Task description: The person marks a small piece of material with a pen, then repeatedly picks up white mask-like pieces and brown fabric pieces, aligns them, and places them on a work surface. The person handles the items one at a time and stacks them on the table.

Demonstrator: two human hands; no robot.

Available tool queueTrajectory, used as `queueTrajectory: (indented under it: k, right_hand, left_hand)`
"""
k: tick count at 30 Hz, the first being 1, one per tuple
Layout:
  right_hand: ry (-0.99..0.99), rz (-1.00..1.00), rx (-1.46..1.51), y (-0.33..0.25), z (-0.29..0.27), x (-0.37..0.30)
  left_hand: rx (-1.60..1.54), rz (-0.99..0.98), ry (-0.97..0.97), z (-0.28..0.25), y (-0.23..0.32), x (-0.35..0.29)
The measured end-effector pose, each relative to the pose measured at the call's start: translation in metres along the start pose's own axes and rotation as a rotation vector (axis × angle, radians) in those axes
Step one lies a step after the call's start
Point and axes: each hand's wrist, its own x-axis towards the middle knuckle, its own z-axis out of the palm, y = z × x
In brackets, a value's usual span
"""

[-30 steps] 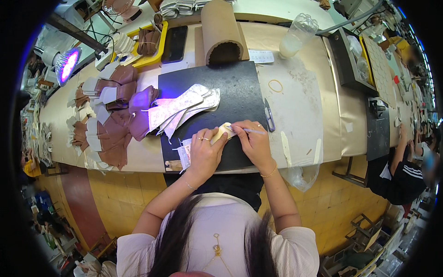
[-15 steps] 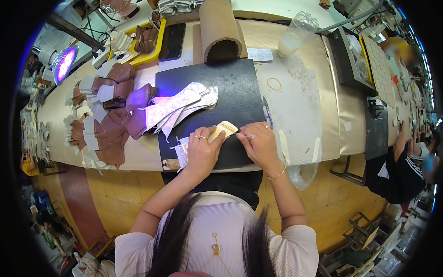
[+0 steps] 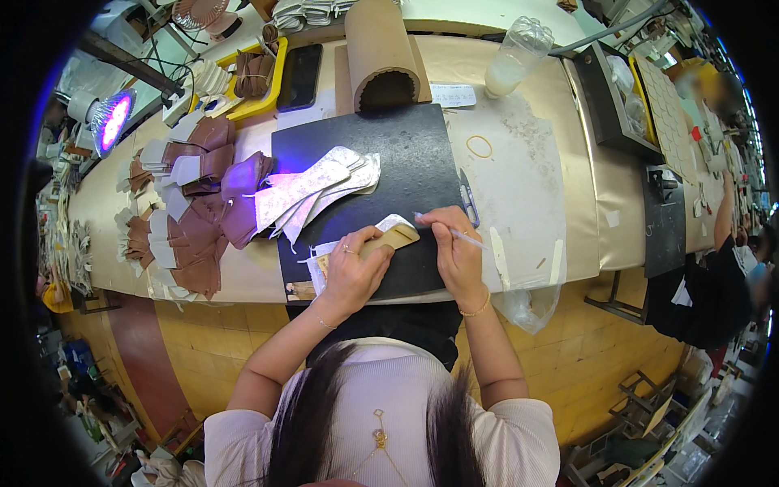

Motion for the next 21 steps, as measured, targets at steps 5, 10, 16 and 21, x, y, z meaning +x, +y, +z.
queueTrajectory:
  k: [5, 10, 16, 21]
  right_hand:
    - [-0.108, 0.183, 0.28, 0.007, 0.013, 0.0]
    - [-0.211, -0.105, -0.173, 0.009, 0.018, 0.002]
    - [-0.207, -0.185, -0.305, 0.003, 0.018, 0.001]
    - [-0.219, -0.197, -0.267, 0.004, 0.018, -0.001]
  left_hand:
    - [-0.115, 0.073, 0.047, -0.01, 0.003, -0.006]
    - [-0.25, -0.06, 0.177, -0.062, 0.034, -0.005]
    - [-0.063, -0.144, 0.346, -0.164, 0.057, 0.007]
    - [0.06, -0.23, 0.387, -0.156, 0.021, 0.037]
